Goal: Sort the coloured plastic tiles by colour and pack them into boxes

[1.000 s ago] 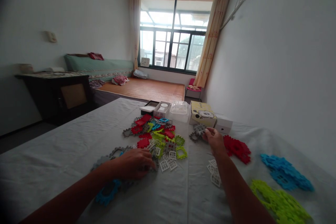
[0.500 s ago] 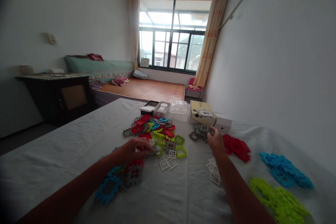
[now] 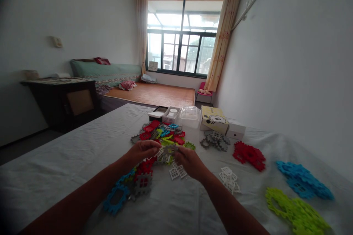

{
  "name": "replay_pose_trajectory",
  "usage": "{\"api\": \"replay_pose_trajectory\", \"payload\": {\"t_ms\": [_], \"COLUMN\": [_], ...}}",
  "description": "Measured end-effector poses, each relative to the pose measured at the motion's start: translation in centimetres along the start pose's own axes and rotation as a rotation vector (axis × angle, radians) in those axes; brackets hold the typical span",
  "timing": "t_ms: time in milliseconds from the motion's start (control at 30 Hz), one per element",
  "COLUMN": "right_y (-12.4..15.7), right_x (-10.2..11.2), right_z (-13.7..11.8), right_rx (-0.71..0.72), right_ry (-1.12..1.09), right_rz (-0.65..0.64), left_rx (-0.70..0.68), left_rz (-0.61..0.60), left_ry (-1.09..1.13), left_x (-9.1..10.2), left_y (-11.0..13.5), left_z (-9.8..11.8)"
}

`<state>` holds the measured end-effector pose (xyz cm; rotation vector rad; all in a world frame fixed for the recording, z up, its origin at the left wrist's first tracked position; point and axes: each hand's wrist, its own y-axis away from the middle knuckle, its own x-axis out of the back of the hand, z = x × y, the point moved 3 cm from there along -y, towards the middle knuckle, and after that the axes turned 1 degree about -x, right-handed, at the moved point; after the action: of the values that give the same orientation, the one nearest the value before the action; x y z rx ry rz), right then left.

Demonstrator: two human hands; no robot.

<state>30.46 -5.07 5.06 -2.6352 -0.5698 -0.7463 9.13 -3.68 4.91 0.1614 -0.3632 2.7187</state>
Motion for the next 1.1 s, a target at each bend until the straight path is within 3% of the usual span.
{"api": "replay_pose_trajectory", "payload": {"t_ms": [100, 333, 400, 500, 700, 933, 1033, 1100], "right_y": [-0.4, 0.6, 0.6, 0.1, 0.1, -0.3, -1.3, -2.0], "right_x": [3.5, 13.0, 14.6, 16.1, 17.0, 16.1, 14.2, 11.3], "right_z": [3.0, 11.4, 12.5, 13.2, 13.3, 12.1, 9.7, 7.2], "right_rx": [-0.101, -0.532, -0.570, -0.568, -0.525, -0.371, -0.306, -0.190], "right_ry": [-0.144, -0.202, -0.181, -0.150, 0.069, 0.309, 0.348, 0.357], "right_rz": [0.093, 0.727, 0.786, 0.769, 0.649, 0.540, 0.525, 0.378], "left_rx": [-0.005, -0.018, -0.022, -0.014, -0.019, -0.068, -0.110, -0.155], "left_rz": [0.020, 0.025, 0.025, 0.030, 0.064, 0.082, 0.062, 0.022], "left_ry": [0.018, -0.023, -0.020, -0.005, -0.017, -0.118, -0.276, -0.427], "left_x": [0.5, 0.4, 0.4, 0.5, 1.1, 1.8, 1.5, 1.0], "left_y": [-0.3, -0.2, -0.2, -0.3, -0.3, -0.5, -0.4, -0.1], "left_z": [-0.4, -0.1, -0.2, -0.3, -0.1, -0.2, -0.3, -0.2]}}
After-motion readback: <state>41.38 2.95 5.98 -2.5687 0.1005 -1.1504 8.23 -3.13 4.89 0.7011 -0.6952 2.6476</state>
